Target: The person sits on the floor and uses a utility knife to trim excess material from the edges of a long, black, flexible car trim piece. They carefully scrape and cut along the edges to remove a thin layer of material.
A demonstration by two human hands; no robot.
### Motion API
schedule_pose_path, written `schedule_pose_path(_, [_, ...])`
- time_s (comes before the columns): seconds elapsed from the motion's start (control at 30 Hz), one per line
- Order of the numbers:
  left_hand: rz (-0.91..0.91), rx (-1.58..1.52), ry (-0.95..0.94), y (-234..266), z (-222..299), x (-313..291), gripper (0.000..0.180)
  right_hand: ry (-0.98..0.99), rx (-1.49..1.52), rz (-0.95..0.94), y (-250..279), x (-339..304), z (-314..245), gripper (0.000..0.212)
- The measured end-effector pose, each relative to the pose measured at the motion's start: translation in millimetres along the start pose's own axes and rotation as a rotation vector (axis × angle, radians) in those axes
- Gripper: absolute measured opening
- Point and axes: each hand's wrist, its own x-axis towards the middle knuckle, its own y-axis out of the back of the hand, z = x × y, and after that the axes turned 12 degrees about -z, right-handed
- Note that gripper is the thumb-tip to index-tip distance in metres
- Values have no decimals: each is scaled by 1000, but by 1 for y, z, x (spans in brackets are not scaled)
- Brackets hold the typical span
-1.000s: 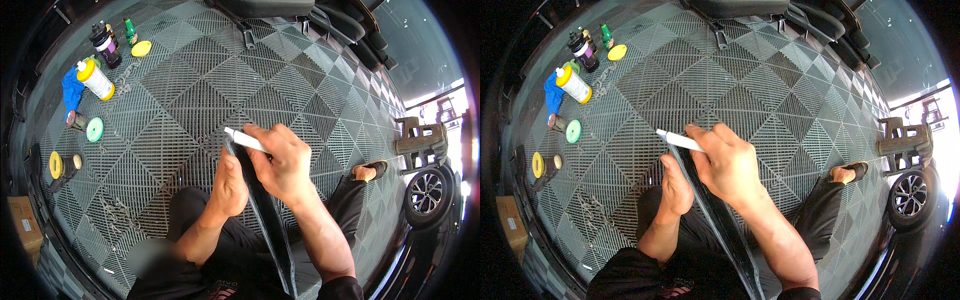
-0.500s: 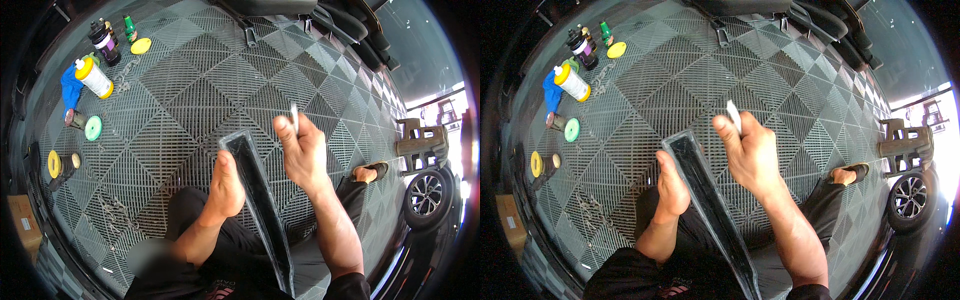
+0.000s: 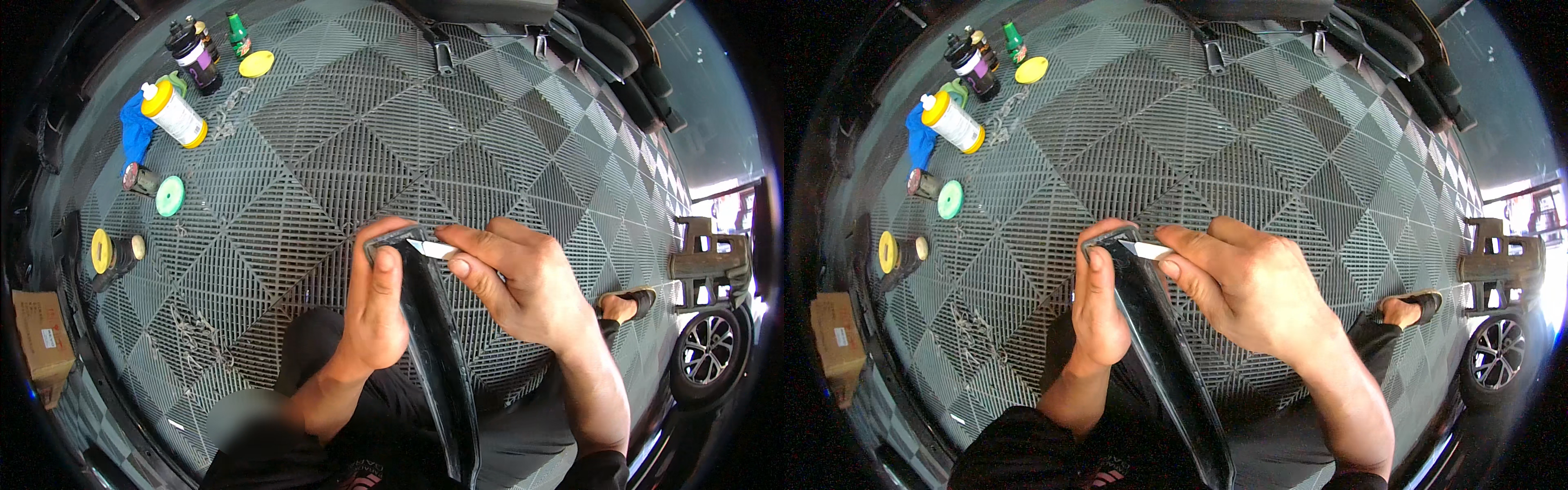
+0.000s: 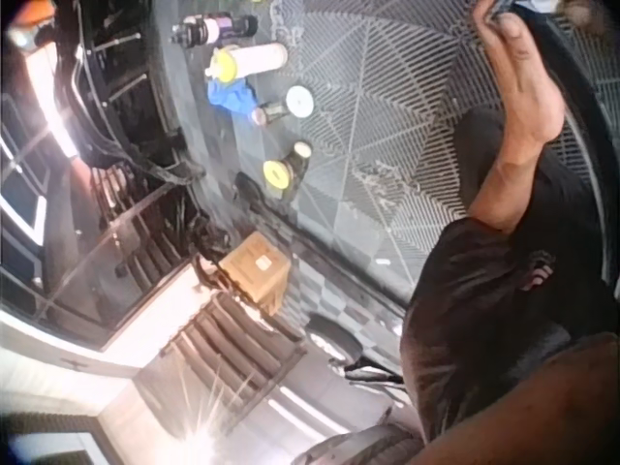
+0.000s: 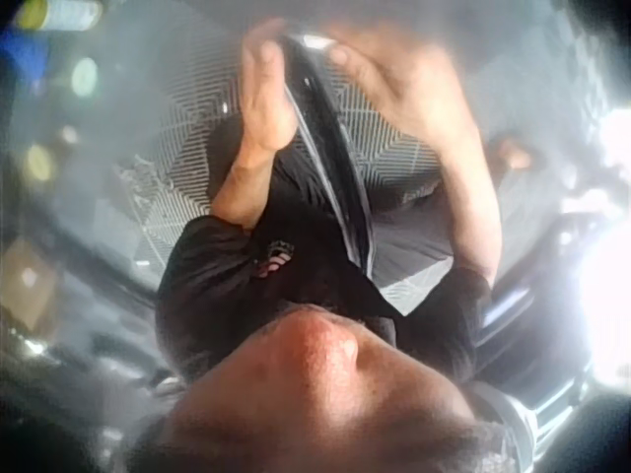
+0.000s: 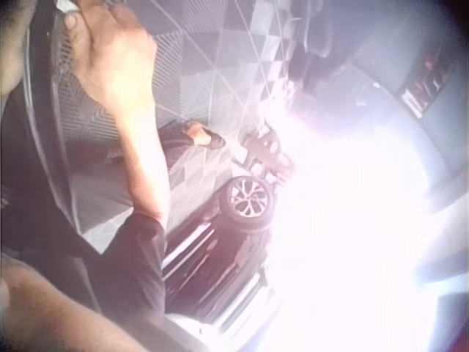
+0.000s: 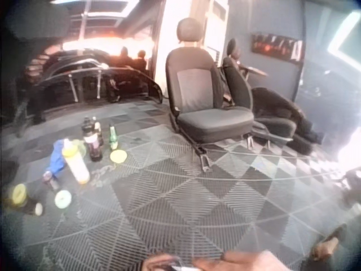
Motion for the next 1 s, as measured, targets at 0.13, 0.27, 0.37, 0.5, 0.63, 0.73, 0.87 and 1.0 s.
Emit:
schedule_pose_path(0.13, [34,46,7,0,-9,0,42,13,-89,-51,11,6,-2,29])
schedule_pose_path(0.27, [71,35,47,-6,-6,0,37,26,-234,-89,22,9,-7,26])
schedule_pose_path(0.37, [48,28,14,-5,-7,2,35,65,-288,-147,32,15,-5,25])
schedule_pose_path(0.5, [54,36,29,-6,-4,1,34,154,-398,-131,42,26,1,26])
schedule_pose_path(0.63, [82,-20,46,-9,-3,1,33,188,-471,-188,54,36,-4,29])
schedule_pose_path(0.73, [68,3,56,-5,-2,-1,32,192,-505,-239,59,43,-7,32])
schedule_pose_path(0.87, [67,4,86,-7,3,-1,29,234,-566,-234,65,51,-9,33])
schedule_pose_path(1.0, [80,27,70,-10,7,-1,27,303,-611,-200,69,58,-9,33])
